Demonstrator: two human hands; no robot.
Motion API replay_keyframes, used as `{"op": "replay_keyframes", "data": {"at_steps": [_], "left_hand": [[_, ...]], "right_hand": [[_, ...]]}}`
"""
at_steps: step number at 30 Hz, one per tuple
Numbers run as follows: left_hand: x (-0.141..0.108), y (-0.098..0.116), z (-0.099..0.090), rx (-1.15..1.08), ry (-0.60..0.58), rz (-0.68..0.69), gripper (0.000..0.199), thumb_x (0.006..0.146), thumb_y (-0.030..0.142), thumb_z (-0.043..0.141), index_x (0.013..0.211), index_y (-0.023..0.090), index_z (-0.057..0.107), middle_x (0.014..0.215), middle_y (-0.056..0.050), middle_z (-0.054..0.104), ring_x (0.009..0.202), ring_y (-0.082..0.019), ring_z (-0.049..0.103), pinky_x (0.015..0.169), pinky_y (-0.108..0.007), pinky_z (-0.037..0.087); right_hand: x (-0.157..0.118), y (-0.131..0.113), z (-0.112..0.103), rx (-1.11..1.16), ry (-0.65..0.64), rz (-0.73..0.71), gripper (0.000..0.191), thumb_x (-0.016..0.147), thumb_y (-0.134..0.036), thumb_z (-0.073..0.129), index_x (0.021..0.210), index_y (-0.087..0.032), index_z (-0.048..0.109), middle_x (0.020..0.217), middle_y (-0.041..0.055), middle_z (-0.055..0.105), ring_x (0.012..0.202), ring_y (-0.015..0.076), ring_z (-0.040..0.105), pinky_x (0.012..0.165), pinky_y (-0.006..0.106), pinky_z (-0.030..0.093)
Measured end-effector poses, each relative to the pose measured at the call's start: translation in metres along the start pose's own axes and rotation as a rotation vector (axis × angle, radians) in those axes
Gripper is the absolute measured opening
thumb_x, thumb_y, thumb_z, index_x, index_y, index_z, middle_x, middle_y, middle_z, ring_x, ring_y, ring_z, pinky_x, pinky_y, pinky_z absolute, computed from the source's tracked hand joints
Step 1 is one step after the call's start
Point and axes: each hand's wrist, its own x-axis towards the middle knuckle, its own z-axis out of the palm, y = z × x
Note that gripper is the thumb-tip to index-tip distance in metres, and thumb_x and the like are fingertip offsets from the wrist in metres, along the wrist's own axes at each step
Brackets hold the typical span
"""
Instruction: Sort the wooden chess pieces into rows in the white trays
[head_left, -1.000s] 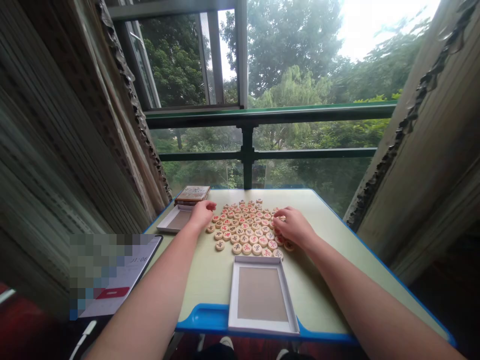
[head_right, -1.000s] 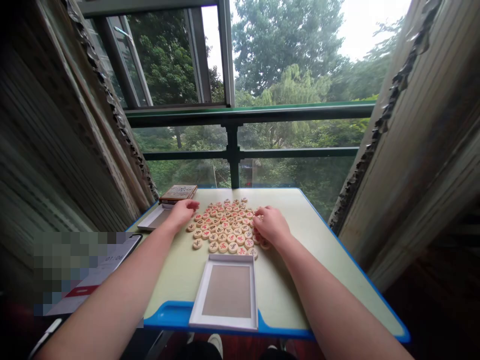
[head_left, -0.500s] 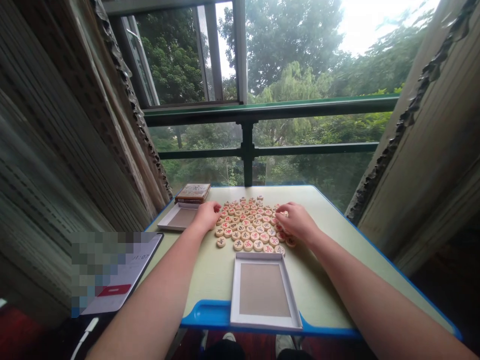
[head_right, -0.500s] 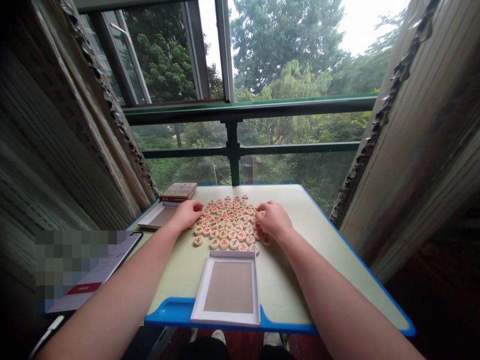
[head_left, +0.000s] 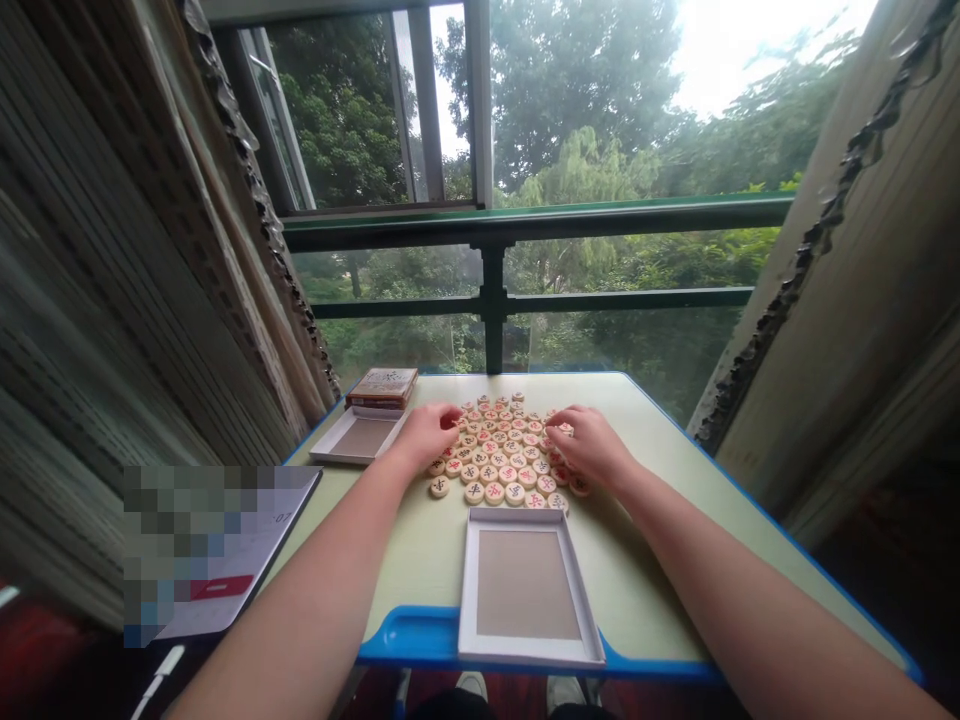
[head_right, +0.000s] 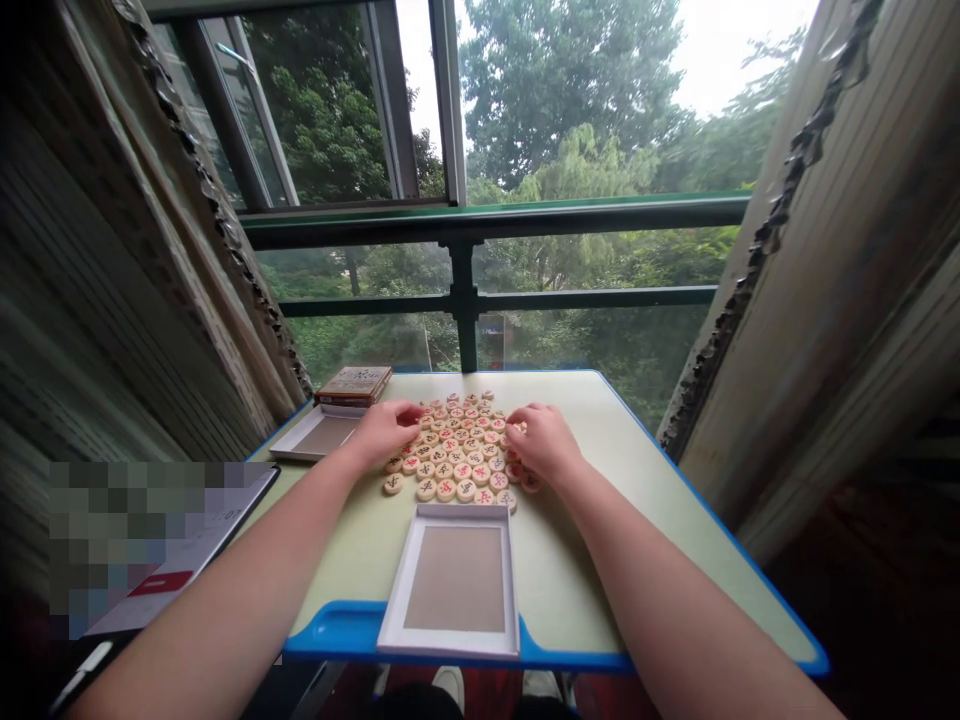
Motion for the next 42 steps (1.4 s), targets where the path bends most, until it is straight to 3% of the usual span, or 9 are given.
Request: {"op": "replay_keyframes", "data": {"at_steps": [8, 19, 26, 31, 36, 42], "left_hand": [[0.003, -0.002, 0.01, 0.107, -0.018, 0.185, 0.011, 0.075, 0.019, 0.059, 0.079, 0.018, 0.068, 0.089, -0.005, 0.068, 0.084, -0.017, 0.061, 0.081, -0.028, 0.049], [0.002, -0.004, 0.009, 0.125, -0.054, 0.195, 0.017, 0.076, 0.018, 0.057, 0.083, 0.021, 0.072, 0.095, -0.003, 0.069, 0.091, -0.017, 0.061, 0.088, -0.027, 0.046], [0.003, -0.001, 0.012, 0.171, -0.027, 0.187, 0.013, 0.074, 0.017, 0.058, 0.079, 0.02, 0.07, 0.089, -0.004, 0.069, 0.084, -0.017, 0.061, 0.082, -0.027, 0.048], [-0.004, 0.007, 0.016, 0.059, 0.023, 0.242, 0.011, 0.074, 0.018, 0.058, 0.079, 0.019, 0.068, 0.086, -0.003, 0.068, 0.083, -0.016, 0.062, 0.079, -0.025, 0.049], [-0.008, 0.011, 0.022, 0.016, 0.042, 0.297, 0.011, 0.073, 0.017, 0.057, 0.08, 0.018, 0.066, 0.09, -0.004, 0.068, 0.088, -0.016, 0.061, 0.082, -0.027, 0.049], [-0.009, 0.011, 0.024, 0.018, 0.012, 0.298, 0.014, 0.073, 0.018, 0.056, 0.082, 0.018, 0.066, 0.09, -0.004, 0.068, 0.082, -0.016, 0.062, 0.08, -0.027, 0.05]], "right_hand": [[-0.001, -0.001, -0.001, 0.029, -0.004, -0.02, 0.023, 0.08, -0.027, 0.05, 0.087, -0.019, 0.071, 0.097, 0.006, 0.065, 0.093, 0.0198, 0.052, 0.081, 0.028, 0.037], [-0.001, -0.002, 0.001, 0.027, -0.003, -0.032, 0.022, 0.08, -0.027, 0.05, 0.084, -0.019, 0.071, 0.095, 0.0058, 0.065, 0.092, 0.0198, 0.052, 0.081, 0.028, 0.037], [-0.001, -0.001, 0.001, 0.019, -0.013, -0.052, 0.021, 0.08, -0.026, 0.051, 0.084, -0.019, 0.071, 0.094, 0.006, 0.066, 0.092, 0.0199, 0.053, 0.083, 0.029, 0.037], [-0.003, -0.005, -0.001, 0.104, 0.012, -0.082, 0.021, 0.081, -0.025, 0.052, 0.085, -0.019, 0.071, 0.095, 0.0057, 0.065, 0.095, 0.0197, 0.053, 0.085, 0.028, 0.038], [-0.005, -0.009, 0.0, 0.101, -0.073, -0.182, 0.018, 0.077, -0.022, 0.055, 0.082, -0.021, 0.073, 0.092, 0.0055, 0.065, 0.09, 0.0191, 0.055, 0.081, 0.027, 0.041], [-0.007, -0.01, -0.009, 0.131, -0.167, -0.2, 0.021, 0.074, -0.019, 0.056, 0.087, -0.022, 0.072, 0.087, 0.0044, 0.063, 0.085, 0.0169, 0.056, 0.079, 0.026, 0.042]]}}
